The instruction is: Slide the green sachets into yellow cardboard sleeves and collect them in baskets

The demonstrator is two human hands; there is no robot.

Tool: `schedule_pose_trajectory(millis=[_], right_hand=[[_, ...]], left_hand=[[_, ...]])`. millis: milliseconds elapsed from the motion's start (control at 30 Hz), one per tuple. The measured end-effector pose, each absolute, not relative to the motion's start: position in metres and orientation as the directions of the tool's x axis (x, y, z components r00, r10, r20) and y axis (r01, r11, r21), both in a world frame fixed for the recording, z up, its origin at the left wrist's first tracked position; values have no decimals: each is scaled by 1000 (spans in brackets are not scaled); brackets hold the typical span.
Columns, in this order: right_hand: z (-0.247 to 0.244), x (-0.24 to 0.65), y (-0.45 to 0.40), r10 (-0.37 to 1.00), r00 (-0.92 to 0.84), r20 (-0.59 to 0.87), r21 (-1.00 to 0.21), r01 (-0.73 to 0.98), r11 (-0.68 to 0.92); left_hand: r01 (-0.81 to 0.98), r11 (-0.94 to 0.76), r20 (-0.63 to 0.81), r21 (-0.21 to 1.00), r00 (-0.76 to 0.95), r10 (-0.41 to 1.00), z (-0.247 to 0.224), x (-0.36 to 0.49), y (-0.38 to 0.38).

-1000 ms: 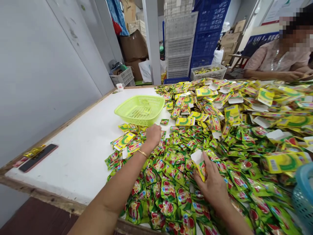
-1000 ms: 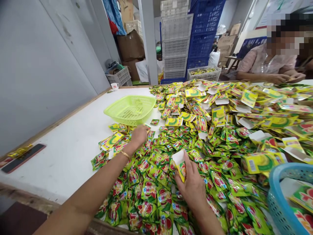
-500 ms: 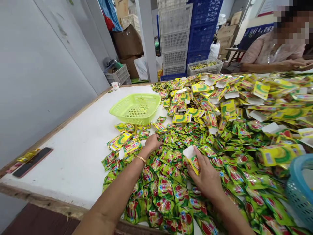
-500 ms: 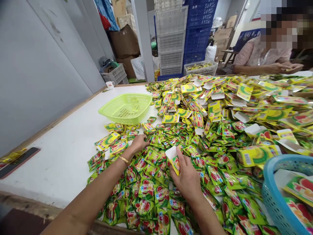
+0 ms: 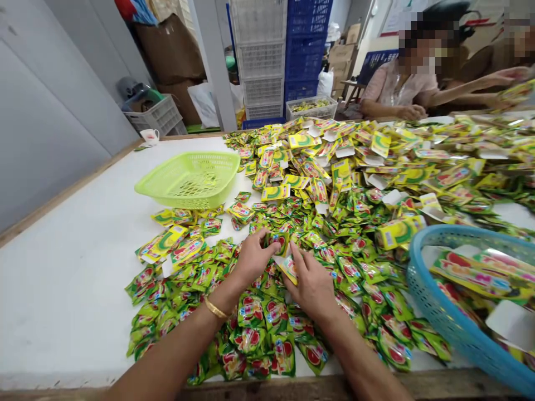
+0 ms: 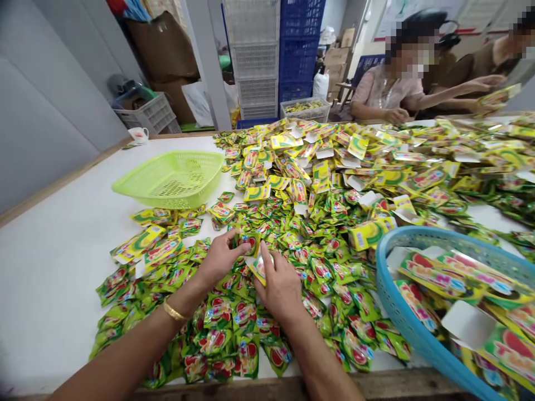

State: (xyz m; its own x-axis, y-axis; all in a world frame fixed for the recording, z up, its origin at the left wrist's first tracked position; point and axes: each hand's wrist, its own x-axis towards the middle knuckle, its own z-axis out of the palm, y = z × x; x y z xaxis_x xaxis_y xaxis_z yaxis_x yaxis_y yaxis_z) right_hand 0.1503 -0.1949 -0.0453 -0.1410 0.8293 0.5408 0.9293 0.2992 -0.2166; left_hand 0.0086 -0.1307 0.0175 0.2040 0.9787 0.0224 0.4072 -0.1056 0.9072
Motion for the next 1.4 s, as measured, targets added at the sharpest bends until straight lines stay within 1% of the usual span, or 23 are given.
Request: schedule_pose_trajectory(millis=[100, 200, 233, 300, 400, 533, 600, 700, 767, 867, 900, 1033, 1100, 1167, 1200, 1300, 1400], right_hand=[[-44, 151, -197, 840, -129, 527, -230, 930, 288], [-41, 149, -200, 856, -143, 497, -237, 926, 292], [-39, 148, -200, 862, -144, 486, -246, 924, 293], [-39, 146, -199, 876, -146, 460, -260, 921, 290], [-39, 146, -197, 883, -162, 440, -268, 915, 302], [-35, 145, -201, 858, -179, 482, -308, 882, 357], [-35, 145, -205, 836, -181, 518, -313, 869, 382], [-38, 146, -206, 811, -189, 554, -284, 873, 397], [-41, 146, -205, 791, -190, 581, -270, 872, 408], [-43, 145, -204, 761, -178, 624, -272, 864, 425], [-42, 145, -204, 757, -175, 630, -272, 863, 426], [-38, 143, -206, 761, -178, 624, -245, 880, 407], [-37, 142, -205, 756, -183, 628, -224, 889, 400], [-39, 142, -203, 753, -181, 632, -208, 897, 390], [-41, 142, -201, 748, -176, 640, -201, 901, 383], [-48, 143, -196, 708, -169, 685, -177, 905, 387], [-53, 141, -192, 665, -170, 727, -154, 904, 400]], left_hand=[[588, -145, -35, 796, 283, 958, 19, 9, -130], [687, -207, -87, 696, 368, 926, 26, 2, -128], [687, -240, -91, 686, 408, 908, 26, 0, -126], [692, -279, -152, 666, 492, 857, 25, -5, -120], [684, -316, -186, 658, 554, 811, 22, -11, -109], [641, -371, -212, 672, 647, 732, 38, -11, -111], [663, -404, -209, 630, 645, 735, 47, -8, -118], [746, -437, -198, 502, 591, 782, 52, -3, -124], [747, -437, -233, 501, 603, 763, 52, -4, -125], [719, -425, -285, 550, 640, 714, 52, -7, -125], [726, -435, -288, 532, 639, 713, 53, -7, -125], [776, -517, -250, 361, 615, 748, 57, 0, -130], [800, -508, -236, 319, 586, 775, 54, 3, -132], [804, -484, -231, 346, 573, 787, 48, 3, -133], [791, -481, -215, 379, 580, 785, 44, 3, -132], [749, -466, -134, 472, 583, 801, 32, -1, -128], [731, -460, -77, 504, 568, 819, 24, -4, -125]])
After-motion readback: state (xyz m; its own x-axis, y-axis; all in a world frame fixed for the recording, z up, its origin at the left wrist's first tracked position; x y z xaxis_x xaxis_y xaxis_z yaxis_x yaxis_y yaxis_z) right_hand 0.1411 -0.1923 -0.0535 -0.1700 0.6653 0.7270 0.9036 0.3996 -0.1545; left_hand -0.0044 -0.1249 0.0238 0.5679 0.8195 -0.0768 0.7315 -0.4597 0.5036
